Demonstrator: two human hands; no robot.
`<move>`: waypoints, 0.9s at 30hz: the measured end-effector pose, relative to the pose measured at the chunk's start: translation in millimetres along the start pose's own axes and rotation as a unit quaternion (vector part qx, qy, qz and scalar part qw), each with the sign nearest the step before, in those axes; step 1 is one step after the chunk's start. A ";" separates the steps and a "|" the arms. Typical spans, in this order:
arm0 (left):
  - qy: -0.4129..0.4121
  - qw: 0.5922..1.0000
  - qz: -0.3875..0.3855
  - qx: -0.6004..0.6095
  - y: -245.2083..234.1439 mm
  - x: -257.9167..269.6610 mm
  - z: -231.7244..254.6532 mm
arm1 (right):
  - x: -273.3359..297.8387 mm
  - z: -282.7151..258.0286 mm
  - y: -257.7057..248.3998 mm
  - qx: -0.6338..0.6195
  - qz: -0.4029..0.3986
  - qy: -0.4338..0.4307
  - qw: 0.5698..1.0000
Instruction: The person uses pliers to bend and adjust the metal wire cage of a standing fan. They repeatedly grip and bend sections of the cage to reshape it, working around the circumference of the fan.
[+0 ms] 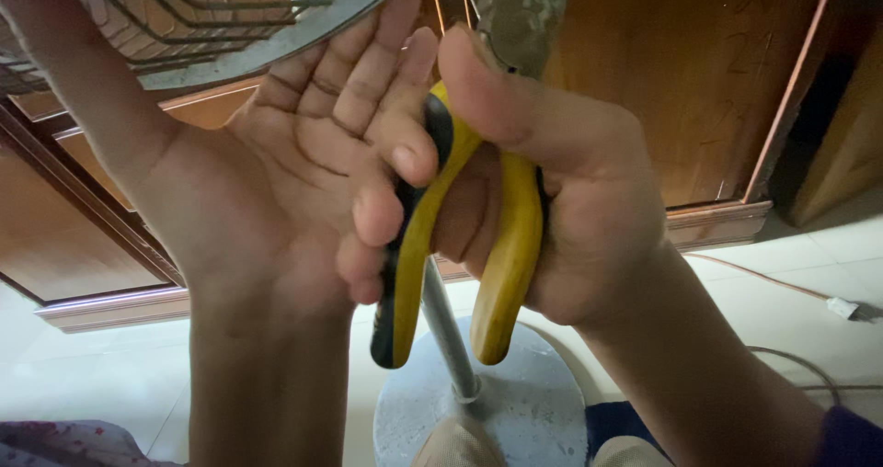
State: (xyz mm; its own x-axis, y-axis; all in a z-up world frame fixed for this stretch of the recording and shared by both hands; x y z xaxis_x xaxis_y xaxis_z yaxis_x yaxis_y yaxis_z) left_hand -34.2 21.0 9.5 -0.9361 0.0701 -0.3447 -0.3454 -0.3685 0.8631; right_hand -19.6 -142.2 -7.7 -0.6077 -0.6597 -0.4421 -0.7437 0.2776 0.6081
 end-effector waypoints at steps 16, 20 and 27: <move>0.016 0.995 0.022 0.100 -3.2 -4.0 9.3 | -4.2 8.0 6.9 0.033 0.030 0.033 0.998; 0.085 0.996 0.014 0.014 -7.6 -5.8 17.4 | -5.9 12.5 8.4 0.081 0.072 0.021 0.994; 0.090 0.993 0.043 0.059 -6.2 -1.8 23.5 | -6.9 15.3 8.9 0.088 0.020 0.001 0.996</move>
State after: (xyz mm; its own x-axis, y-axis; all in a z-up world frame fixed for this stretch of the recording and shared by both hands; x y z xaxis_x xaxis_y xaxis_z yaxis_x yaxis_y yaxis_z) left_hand -31.9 45.0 13.5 -0.9391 -0.1274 -0.3192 -0.2801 -0.2543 0.9257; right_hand -26.3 -124.5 -9.4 -0.6369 -0.6469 -0.4194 -0.7567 0.4205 0.5006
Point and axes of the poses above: each hand's wrist, its own x-axis away from the middle knuckle, its own y-axis out of the palm, z = x × y, the point moved 2 cm from there along -x, towards the middle knuckle, and after that the axes turned 15 degrees about z, right-handed, at the moved point
